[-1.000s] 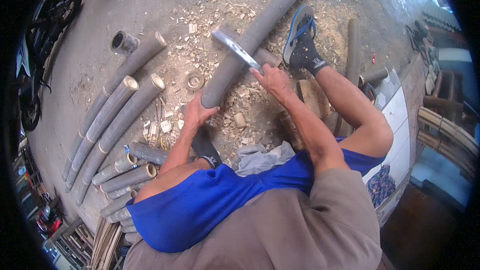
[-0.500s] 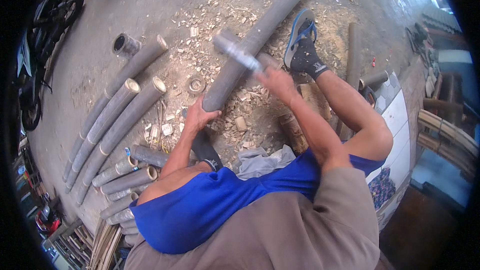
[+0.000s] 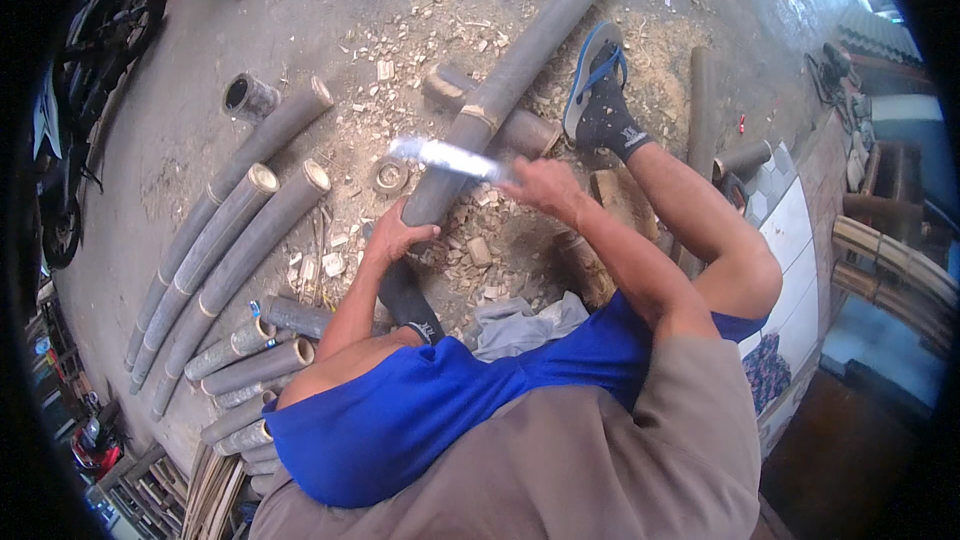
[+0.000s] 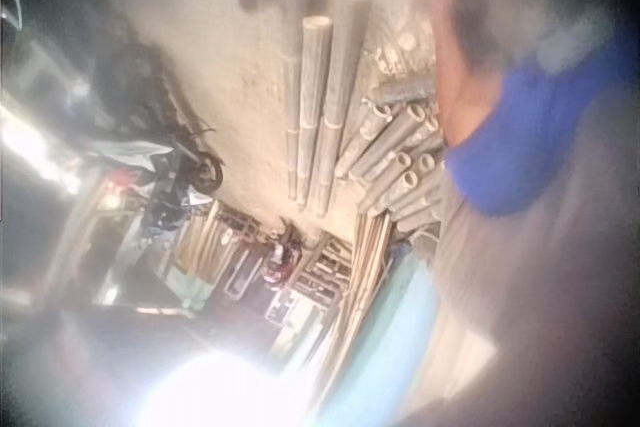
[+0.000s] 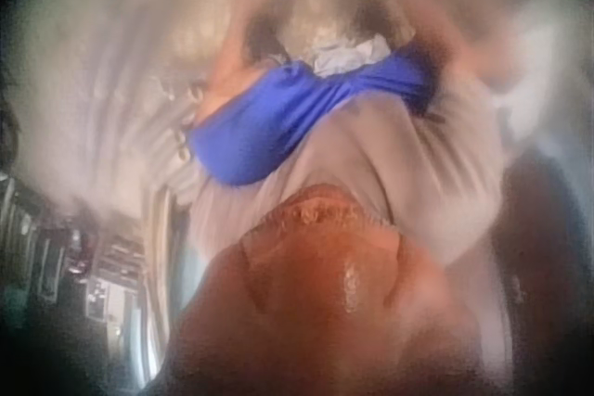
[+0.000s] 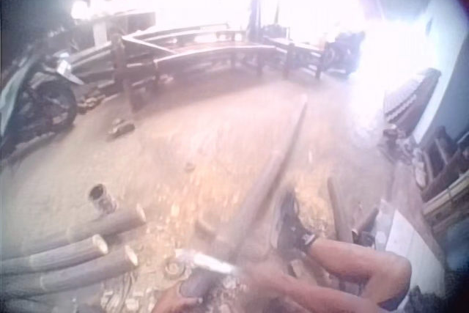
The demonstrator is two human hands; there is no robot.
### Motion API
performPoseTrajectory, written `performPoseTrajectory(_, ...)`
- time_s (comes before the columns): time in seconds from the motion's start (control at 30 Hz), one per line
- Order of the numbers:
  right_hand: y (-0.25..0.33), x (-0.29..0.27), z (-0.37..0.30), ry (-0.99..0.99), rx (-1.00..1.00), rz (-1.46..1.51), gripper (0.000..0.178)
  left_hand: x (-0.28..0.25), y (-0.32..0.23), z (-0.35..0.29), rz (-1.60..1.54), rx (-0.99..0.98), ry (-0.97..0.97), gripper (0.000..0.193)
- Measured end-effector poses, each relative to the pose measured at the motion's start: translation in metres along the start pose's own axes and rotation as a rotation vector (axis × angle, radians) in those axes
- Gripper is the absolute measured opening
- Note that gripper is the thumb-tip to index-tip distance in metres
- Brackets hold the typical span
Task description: The person sits on the ground and uses a knife and a curved blade to scrape and smooth the surface of bamboo poles. They handle multiple poles, rotating them and working on different sections, then place finished pieces aside.
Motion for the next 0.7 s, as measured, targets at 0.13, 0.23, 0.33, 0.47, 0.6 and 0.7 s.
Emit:
performPoseTrajectory(0.13, 0.005, 0.0, -0.002, 0.002, 0.061, 0.04, 0.073, 0.0, 0.005, 0.001, -0.04, -0.001, 0.025, 0.094)
performPoseTrajectory(0.23, 0.009, 0.002, -0.01, 0.061, -0.034, -0.028, 0.073, 0.004, 0.009, -0.001, -0.127, -0.009, 0.078, 0.091)
performPoseTrajectory(0.33, -0.016, -0.002, 0.006, -0.092, 0.215, 0.159, 0.075, 0.005, 0.001, 0.002, -0.175, -0.01, 0.123, 0.088)
performPoseTrajectory(0.47, 0.019, 0.008, -0.004, 0.02, -0.167, -0.045, 0.072, 0.01, 0.027, 0.013, -0.298, -0.034, 0.156, 0.089)
performPoseTrajectory(0.6, -0.006, -0.005, -0.002, -0.063, 0.245, 0.239, 0.074, 0.013, 0.022, 0.004, -0.319, -0.045, 0.193, 0.088)
performPoseTrajectory(0.7, 0.009, 0.005, -0.014, 0.035, 0.079, 0.224, 0.075, 0.011, 0.015, 0.0, -0.358, -0.055, 0.227, 0.087)
Point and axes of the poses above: each hand's wrist, its own z-axis towards the middle knuckle, its own x-axis out of the palm, y = z × x, the point moved 5 cm from there along z, towards the middle knuckle, and after that the axes turned 8 degrees about -y, right-handed, at the moved point
